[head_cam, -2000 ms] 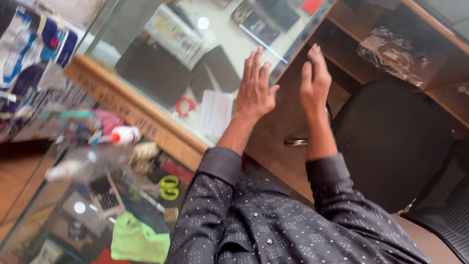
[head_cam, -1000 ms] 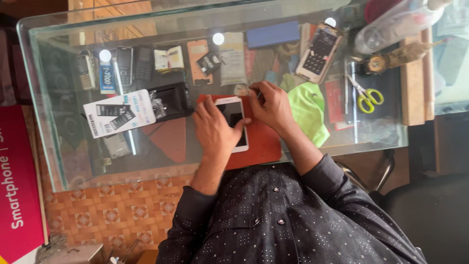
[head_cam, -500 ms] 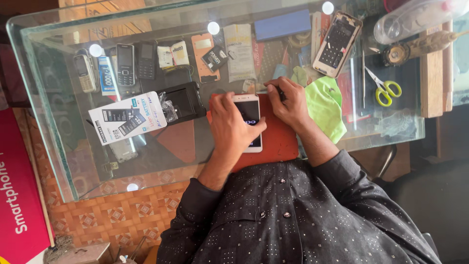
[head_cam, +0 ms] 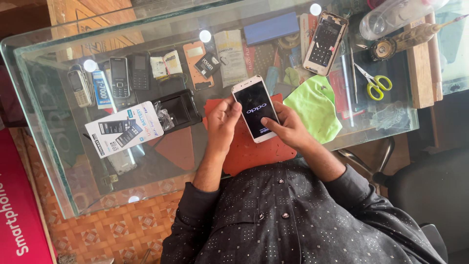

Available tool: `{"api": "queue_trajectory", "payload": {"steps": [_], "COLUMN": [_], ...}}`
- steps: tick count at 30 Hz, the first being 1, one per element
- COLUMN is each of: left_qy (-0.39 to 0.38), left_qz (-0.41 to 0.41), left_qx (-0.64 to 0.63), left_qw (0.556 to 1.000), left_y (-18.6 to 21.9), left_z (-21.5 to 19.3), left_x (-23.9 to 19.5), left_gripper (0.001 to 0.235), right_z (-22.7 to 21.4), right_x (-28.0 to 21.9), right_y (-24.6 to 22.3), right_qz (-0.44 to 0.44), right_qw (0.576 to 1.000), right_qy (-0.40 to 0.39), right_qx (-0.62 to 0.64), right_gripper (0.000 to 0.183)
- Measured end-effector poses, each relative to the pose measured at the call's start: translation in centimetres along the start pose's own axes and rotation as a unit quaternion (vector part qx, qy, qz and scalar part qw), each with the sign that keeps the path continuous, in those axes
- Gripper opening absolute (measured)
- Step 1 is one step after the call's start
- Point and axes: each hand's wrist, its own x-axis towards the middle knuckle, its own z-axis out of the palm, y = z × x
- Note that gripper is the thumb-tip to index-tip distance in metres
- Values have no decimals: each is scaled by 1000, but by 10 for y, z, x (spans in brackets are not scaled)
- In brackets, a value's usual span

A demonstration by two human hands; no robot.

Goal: The person reassembles a mobile phone by hand and with a tool, then checks a drawer and powers on the device.

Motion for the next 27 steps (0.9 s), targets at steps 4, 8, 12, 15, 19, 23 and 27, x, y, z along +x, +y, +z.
{"api": "queue_trajectory", "payload": {"steps": [4,8,12,15,19,23,27], "left_qy": [-7,15,25,34,16,30,16], "left_qz": [-10,-20,-11,-8,-11,9,-54], "left_qx": [25,22,12,18,0,22,16], "left_qw": [1000,999,1000,999,1000,999,998], "left_y": [-4,0,-2,-4,-3,-7,-4], "left_z": [-3,-5,-10,-12,-4,4,0], "left_x": [-4,-10,-12,-12,-10,1,29], "left_gripper": [21,20,16,15,17,25,56], "right_z": [3,-1,-11,-18,-13,-5,5], "right_x": [-4,-10,-13,-14,-13,-1,24], "right_y": [-4,-11,-20,-20,-13,-1,5], "right_qz": [3,-22,-56,-60,-63,-18,-92], "right_qw": [1000,987,972,981,994,999,993], "right_qy": [-13,10,36,40,12,32,60], "right_qx": [-9,-157,-226,-180,-85,18,44], "right_gripper": [38,37,44,43,32,25,18]}}
